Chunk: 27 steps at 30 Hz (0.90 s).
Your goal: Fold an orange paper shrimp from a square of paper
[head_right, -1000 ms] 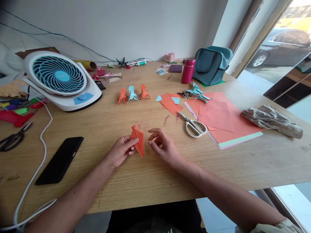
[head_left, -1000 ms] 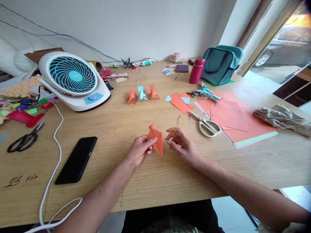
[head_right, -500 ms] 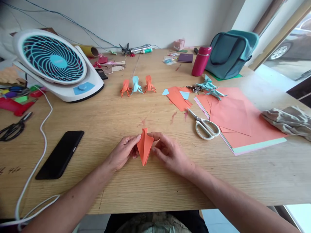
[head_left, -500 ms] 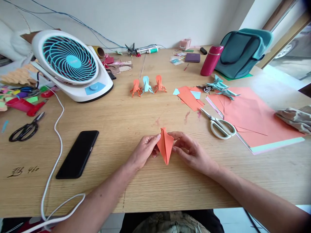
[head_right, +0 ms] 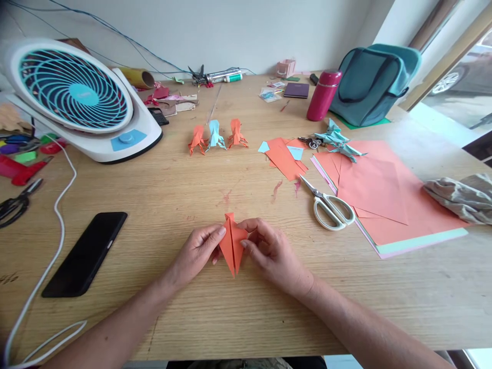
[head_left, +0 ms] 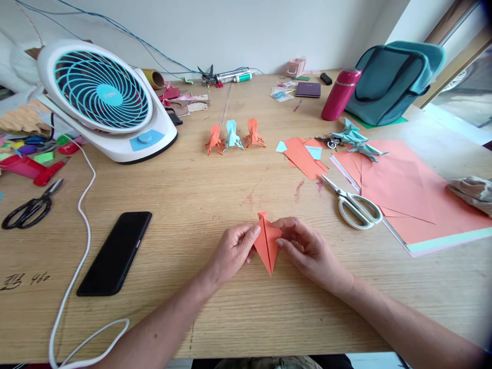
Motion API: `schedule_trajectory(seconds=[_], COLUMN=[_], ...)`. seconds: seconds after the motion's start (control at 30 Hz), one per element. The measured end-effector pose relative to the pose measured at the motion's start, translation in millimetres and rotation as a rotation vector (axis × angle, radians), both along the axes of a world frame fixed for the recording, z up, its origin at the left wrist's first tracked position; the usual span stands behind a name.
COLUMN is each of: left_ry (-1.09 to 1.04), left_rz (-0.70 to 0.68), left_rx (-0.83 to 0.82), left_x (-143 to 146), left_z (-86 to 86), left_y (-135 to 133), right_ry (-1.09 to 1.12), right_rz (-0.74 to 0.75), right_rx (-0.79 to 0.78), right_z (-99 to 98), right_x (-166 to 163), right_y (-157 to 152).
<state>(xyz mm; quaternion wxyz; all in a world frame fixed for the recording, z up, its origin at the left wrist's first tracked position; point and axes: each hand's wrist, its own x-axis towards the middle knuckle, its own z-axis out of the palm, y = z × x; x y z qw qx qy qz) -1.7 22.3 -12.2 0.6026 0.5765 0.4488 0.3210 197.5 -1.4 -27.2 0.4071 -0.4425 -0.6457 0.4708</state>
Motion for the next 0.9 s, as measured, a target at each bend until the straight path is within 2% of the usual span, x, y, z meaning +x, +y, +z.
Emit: schedule_trajectory(seconds=[0.17,0.37,0.5,0.57,0.67,0.8,0.9], left_ry=[0.127,0.154,0.162,0.166,0.165,0.124,0.083], left_rz=[0.065,0.069,0.021,-0.012,-0.083,-0.172,-0.235], left_rx=[0.196,0.408,0.785,0.927,0.959,0.917,0.866], left_x=[0,-2,-7,-11,-13,-12,-12], left_z=[-1.4,1.6,14.3,18.1,18.0,14.4,14.3], left_y=[1,0,-6,-6,-4,-2,-3], right_ry=[0.002,0.022,0.100,0.173,0.196,0.232,0.194], right_rz=[-0.028,-0.025,0.074,0.095,0.065,0.247,0.269], right_rx=[-0.012,0.030,0.041,-0.016,-0.086,-0.238,-0.214], right_z=[-4.0,-2.0,5.6,10.2,13.6,12.5,12.9], right_x=[-3,-3,1,4,6,7,8], right_y=[-3,-6,-5,-4,1,8,9])
